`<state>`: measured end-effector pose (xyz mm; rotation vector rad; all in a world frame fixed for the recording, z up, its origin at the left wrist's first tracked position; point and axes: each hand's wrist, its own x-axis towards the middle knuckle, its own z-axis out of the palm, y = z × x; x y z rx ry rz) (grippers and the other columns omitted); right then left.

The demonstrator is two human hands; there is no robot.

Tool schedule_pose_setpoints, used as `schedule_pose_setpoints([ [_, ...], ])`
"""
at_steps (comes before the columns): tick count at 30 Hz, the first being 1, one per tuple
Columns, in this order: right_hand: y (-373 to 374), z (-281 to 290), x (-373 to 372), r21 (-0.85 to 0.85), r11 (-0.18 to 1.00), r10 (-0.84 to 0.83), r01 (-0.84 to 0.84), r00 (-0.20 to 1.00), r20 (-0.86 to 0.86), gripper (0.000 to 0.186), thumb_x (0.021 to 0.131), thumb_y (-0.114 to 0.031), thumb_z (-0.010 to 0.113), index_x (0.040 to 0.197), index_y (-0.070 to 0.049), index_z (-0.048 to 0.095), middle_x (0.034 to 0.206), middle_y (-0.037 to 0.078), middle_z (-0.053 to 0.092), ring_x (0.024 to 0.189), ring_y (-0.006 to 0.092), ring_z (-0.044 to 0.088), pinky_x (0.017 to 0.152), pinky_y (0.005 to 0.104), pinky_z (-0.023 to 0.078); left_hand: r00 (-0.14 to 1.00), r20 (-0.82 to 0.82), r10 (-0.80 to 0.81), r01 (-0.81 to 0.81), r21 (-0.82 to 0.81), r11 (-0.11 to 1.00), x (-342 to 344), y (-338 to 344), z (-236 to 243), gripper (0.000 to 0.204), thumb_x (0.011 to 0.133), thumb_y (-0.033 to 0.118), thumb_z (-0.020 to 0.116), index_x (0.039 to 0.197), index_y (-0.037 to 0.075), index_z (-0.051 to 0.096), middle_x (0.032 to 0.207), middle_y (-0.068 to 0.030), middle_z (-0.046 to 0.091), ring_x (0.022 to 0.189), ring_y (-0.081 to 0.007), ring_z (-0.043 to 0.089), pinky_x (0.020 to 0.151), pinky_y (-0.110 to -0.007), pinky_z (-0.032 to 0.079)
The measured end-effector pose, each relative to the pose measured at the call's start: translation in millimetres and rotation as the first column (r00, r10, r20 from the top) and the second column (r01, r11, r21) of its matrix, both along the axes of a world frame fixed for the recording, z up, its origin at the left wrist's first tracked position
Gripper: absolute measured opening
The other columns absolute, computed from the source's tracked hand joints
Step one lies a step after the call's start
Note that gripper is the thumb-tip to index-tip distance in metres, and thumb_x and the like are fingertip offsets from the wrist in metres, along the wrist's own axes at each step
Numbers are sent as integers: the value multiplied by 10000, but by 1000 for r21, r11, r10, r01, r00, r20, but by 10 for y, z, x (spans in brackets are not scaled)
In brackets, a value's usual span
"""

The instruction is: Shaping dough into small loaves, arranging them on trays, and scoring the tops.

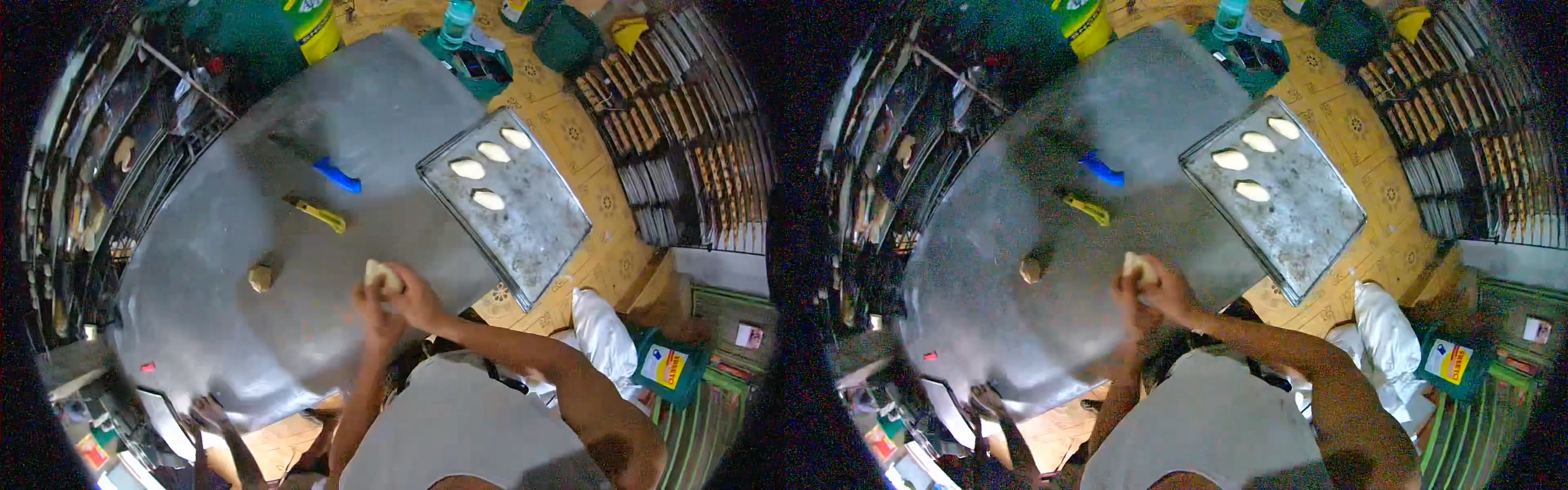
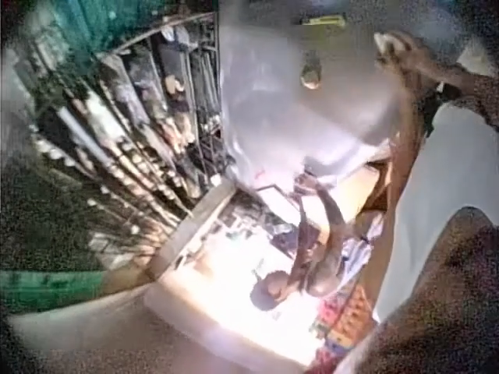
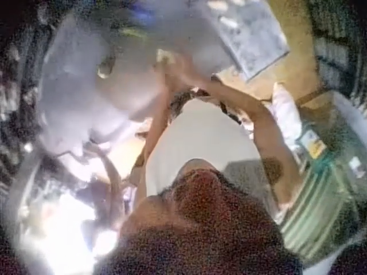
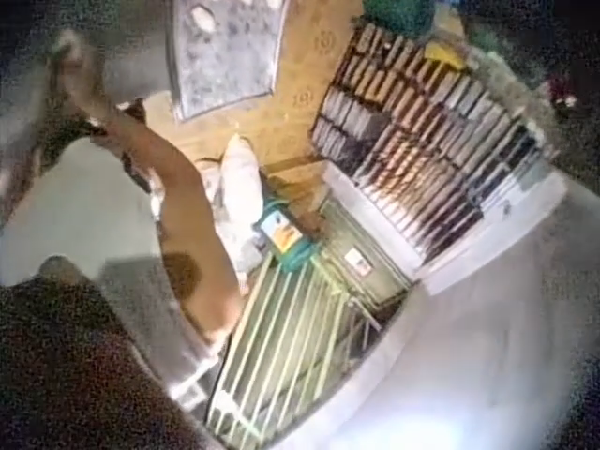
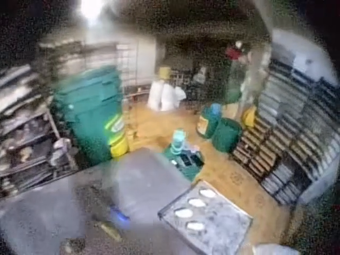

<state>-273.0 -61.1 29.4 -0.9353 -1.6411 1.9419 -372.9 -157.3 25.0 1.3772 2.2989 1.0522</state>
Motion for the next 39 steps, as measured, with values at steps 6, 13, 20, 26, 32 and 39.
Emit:
schedule_pose_setpoints([
  [6,1637,412,1364,795,588,-302,149,952,45,445,912,-17,702,1349,-58,631,1144,130,656,1027,281,655,896,385,535,514,843,162,-373,50,927,990,572,-143,490,989,58,674,1454,29,524,1379,-164,530,1060,-256,620,866,-396,591],
  [13,3123,212,2247,702,709,-274,67,944,186,447,942,-127,715,1370,-44,621,1266,195,654,1183,361,633,1005,437,497,245,968,52,-224,5,975,1635,1793,334,687,1021,118,668,1562,37,251,1369,-167,492,1128,-262,630,915,-356,582],
  [20,2751,343,2441,876,481,-242,30,965,100,408,1022,-188,670,1404,-61,601,1305,211,673,1213,344,659,1029,382,510,203,978,37,-278,22,960,2225,2542,286,704,1040,227,675,1588,99,251,1386,-155,518,1111,-285,642,899,-383,590],
  [26,3095,516,2415,544,818,-346,185,914,210,451,1046,-310,644,1366,4,600,1249,229,682,1175,362,661,1019,429,511,55,995,-81,-211,91,973,2192,2344,720,745,1042,245,679,1623,103,235,1491,-165,508,1092,-265,646,911,-374,570],
  [32,3591,-531,2613,955,283,-502,-83,836,222,435,1057,-252,583,1366,53,597,1343,254,642,1267,410,598,1120,461,443,720,691,59,-134,54,990,1306,1095,-200,690,1043,218,658,1628,86,318,1529,-175,523,1318,-288,555,1092,-403,466],
  [39,1661,277,1369,754,606,-21,-254,942,334,484,1009,-197,591,1432,36,555,1480,241,562,1376,443,522,1187,529,374,508,-162,846,-816,225,533,-1459,-297,-162,619,938,201,705,1508,48,514,1357,-242,582,1253,-396,563,1075,-485,451],
])
